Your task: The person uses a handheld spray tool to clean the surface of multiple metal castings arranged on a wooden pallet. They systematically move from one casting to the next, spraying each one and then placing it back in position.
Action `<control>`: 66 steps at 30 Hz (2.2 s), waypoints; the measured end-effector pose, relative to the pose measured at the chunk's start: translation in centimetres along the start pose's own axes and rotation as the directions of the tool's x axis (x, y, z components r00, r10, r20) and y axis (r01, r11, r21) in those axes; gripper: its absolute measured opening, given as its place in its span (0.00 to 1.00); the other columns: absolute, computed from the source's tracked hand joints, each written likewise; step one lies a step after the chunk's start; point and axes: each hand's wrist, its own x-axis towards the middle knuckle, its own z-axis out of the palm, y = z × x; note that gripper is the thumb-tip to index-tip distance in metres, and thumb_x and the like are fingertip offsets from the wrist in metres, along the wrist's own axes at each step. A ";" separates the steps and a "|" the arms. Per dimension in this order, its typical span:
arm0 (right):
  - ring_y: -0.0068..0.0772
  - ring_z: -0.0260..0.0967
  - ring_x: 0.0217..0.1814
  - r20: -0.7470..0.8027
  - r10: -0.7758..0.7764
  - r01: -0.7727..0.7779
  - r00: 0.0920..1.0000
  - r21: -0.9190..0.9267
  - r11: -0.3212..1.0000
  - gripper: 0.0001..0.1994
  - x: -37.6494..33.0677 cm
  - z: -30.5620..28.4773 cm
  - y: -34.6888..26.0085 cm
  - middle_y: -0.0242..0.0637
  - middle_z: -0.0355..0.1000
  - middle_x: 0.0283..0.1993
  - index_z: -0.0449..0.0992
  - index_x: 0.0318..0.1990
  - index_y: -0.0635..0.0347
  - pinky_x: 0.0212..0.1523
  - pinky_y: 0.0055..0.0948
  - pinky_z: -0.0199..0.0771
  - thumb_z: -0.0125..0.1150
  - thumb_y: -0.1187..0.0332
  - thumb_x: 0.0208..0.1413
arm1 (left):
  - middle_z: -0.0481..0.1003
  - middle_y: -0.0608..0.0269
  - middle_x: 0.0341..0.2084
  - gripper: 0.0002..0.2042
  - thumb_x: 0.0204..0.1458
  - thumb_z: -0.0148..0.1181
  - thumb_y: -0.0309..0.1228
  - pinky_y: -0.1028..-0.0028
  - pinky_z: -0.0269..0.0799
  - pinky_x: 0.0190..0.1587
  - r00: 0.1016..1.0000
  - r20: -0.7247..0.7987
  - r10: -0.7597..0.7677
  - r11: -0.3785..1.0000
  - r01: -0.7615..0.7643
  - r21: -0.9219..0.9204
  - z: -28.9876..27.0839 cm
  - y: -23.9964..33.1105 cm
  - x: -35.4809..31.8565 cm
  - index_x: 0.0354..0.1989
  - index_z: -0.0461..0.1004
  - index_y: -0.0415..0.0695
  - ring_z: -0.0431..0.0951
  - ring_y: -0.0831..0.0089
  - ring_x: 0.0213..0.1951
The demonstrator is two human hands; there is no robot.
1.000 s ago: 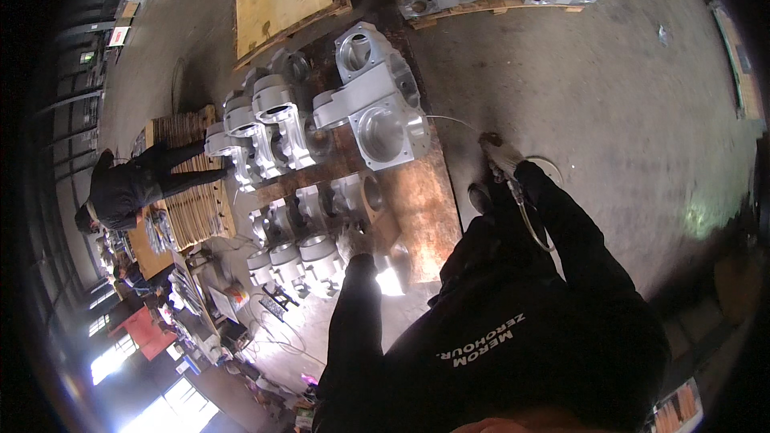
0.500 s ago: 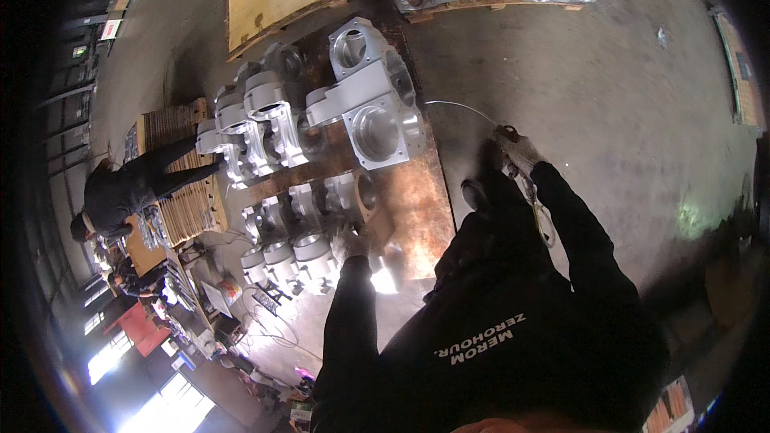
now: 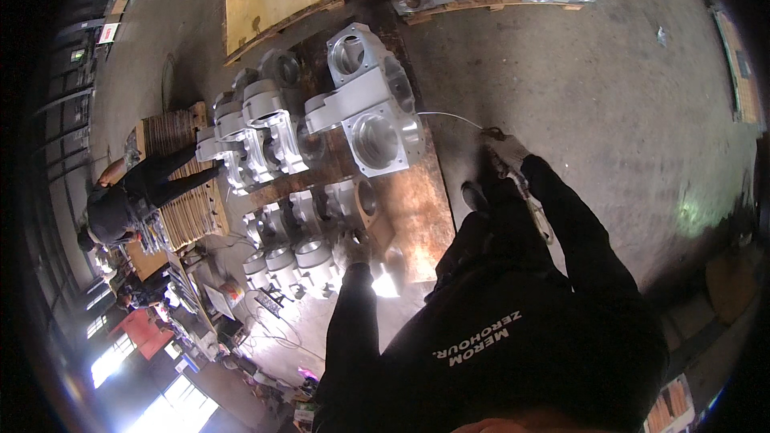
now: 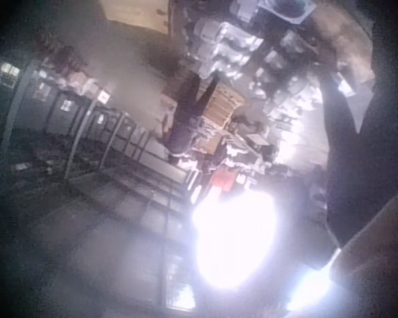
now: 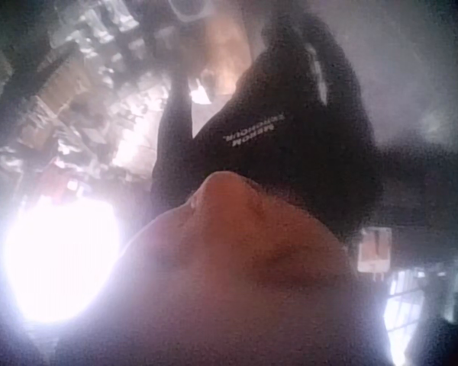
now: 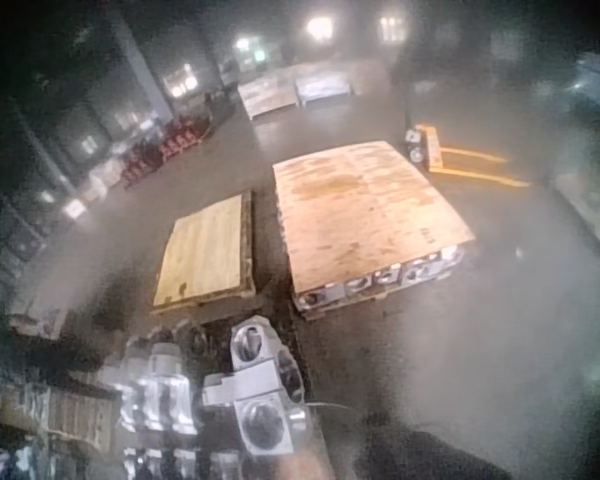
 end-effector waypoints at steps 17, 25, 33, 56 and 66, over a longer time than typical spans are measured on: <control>0.36 0.76 0.39 -0.212 -0.095 0.071 0.973 -0.117 0.991 0.21 4.7 -1.4 0.6 0.37 0.77 0.32 0.77 0.47 0.58 0.38 0.38 0.73 0.56 0.50 0.62 | 0.80 0.49 0.42 0.18 0.53 0.53 0.43 0.58 0.74 0.51 0.995 -0.088 0.046 0.998 -0.049 -0.031 2.1 -1.4 1.1 0.42 0.82 0.44 0.79 0.52 0.46; 0.35 0.75 0.37 -0.075 -0.053 0.043 0.996 -0.140 0.989 0.21 6.1 -1.8 -1.4 0.41 0.76 0.32 0.77 0.47 0.58 0.39 0.38 0.72 0.54 0.49 0.62 | 0.80 0.48 0.39 0.17 0.53 0.53 0.43 0.57 0.74 0.49 0.990 -0.095 0.105 0.994 -0.101 0.046 0.6 -0.4 0.5 0.40 0.82 0.45 0.79 0.51 0.43; 0.28 0.70 0.33 -0.118 -0.278 0.249 0.953 -0.215 0.944 0.26 5.6 -1.4 -1.4 0.35 0.75 0.29 0.81 0.39 0.61 0.36 0.33 0.70 0.59 0.42 0.58 | 0.78 0.47 0.47 0.20 0.56 0.52 0.45 0.58 0.71 0.55 1.000 0.012 0.025 1.000 -0.025 -0.015 -0.9 0.7 0.0 0.44 0.81 0.42 0.78 0.52 0.50; 0.22 0.63 0.28 -0.039 -0.103 0.104 0.994 0.029 0.994 0.25 13.4 -3.1 -6.8 0.27 0.69 0.25 0.76 0.32 0.58 0.31 0.29 0.65 0.57 0.42 0.60 | 0.77 0.48 0.49 0.17 0.55 0.51 0.38 0.58 0.71 0.56 0.995 0.095 -0.031 0.989 0.045 -0.143 -0.3 -0.2 1.1 0.44 0.80 0.40 0.77 0.51 0.50; 0.26 0.69 0.30 -0.122 -0.144 0.142 0.982 -0.025 0.990 0.23 9.0 -3.8 -10.8 0.32 0.73 0.25 0.78 0.34 0.62 0.32 0.33 0.68 0.58 0.47 0.60 | 0.81 0.52 0.38 0.15 0.53 0.54 0.41 0.59 0.74 0.50 1.000 0.020 0.000 1.000 0.001 -0.015 0.7 -0.8 0.3 0.38 0.82 0.46 0.79 0.53 0.44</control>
